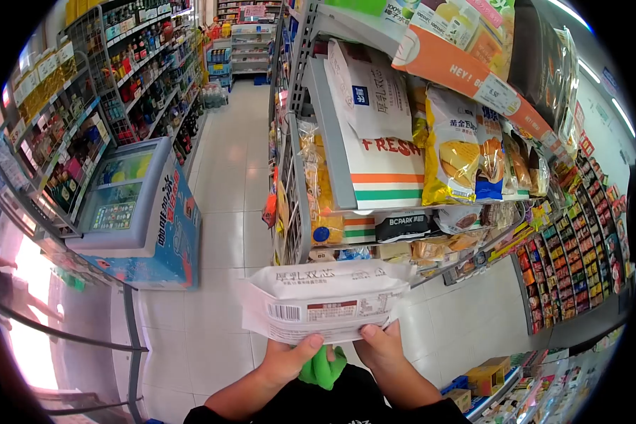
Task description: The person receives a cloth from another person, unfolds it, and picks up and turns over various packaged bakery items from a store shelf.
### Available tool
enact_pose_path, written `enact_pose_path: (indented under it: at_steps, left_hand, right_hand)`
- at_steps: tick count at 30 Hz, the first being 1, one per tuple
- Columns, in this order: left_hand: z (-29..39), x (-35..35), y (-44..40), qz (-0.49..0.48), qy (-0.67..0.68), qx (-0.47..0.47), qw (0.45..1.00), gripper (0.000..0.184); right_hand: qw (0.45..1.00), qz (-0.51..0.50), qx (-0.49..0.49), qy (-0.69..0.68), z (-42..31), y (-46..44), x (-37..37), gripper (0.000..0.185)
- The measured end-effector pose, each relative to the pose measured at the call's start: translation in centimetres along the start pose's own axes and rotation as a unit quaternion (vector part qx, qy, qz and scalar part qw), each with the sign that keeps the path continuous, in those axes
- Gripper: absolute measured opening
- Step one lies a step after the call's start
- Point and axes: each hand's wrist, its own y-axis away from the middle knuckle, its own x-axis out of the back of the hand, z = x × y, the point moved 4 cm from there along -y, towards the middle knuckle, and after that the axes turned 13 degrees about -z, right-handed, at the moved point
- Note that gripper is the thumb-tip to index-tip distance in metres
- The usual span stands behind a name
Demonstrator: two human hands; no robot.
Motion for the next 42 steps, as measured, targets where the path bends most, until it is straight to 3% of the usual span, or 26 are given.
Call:
enact_pose_path:
  at_steps: [8,12,17,20,23,26,29,35,42]
  left_hand:
    - [-0.7,0.8,0.0,-0.011,-0.025,0.043,0.999,0.041]
    - [-0.9,0.3,1.0,0.050,-0.056,0.009,0.997,0.055]
    - [-1.2,-2.2,1.3,0.110,-0.104,-0.039,0.988,0.056]
    - [-2.7,-3.6,0.6,0.108,-0.123,-0.067,0.984,0.056]
    - [-3.7,-5.9,-0.7,0.083,-0.136,-0.032,0.987,0.057]
    - [-5.3,-7.9,-2.1,0.044,-0.107,-0.021,0.993,0.046]
    - [-6.9,-9.7,-3.5,0.037,-0.155,0.014,0.987,0.049]
    - [-10.3,-12.6,-7.1,-0.015,-0.088,0.039,0.995,0.057]
    - [-15.4,-15.0,-9.4,-0.013,-0.082,0.080,0.993,0.051]
  right_hand:
    - [0.999,0.026,0.026,0.032,-0.2,1.1,0.0,0.072]
    - [0.999,-0.032,0.004,0.036,-0.3,0.7,0.4,0.071]
    - [0.995,-0.095,-0.009,0.017,-1.9,0.2,0.7,0.070]
    - [0.992,-0.119,-0.005,0.033,-3.5,1.0,2.3,0.075]
    - [0.987,-0.161,0.018,-0.022,-4.6,2.3,5.5,0.083]
    - [0.987,-0.154,0.005,-0.034,-6.9,3.3,7.6,0.098]
    - [0.992,-0.111,0.014,-0.054,-9.0,3.8,8.6,0.095]
    - [0.991,-0.047,0.085,-0.089,-12.1,7.2,13.3,0.075]
    - [0.990,0.047,0.127,-0.043,-15.4,10.9,16.6,0.075]
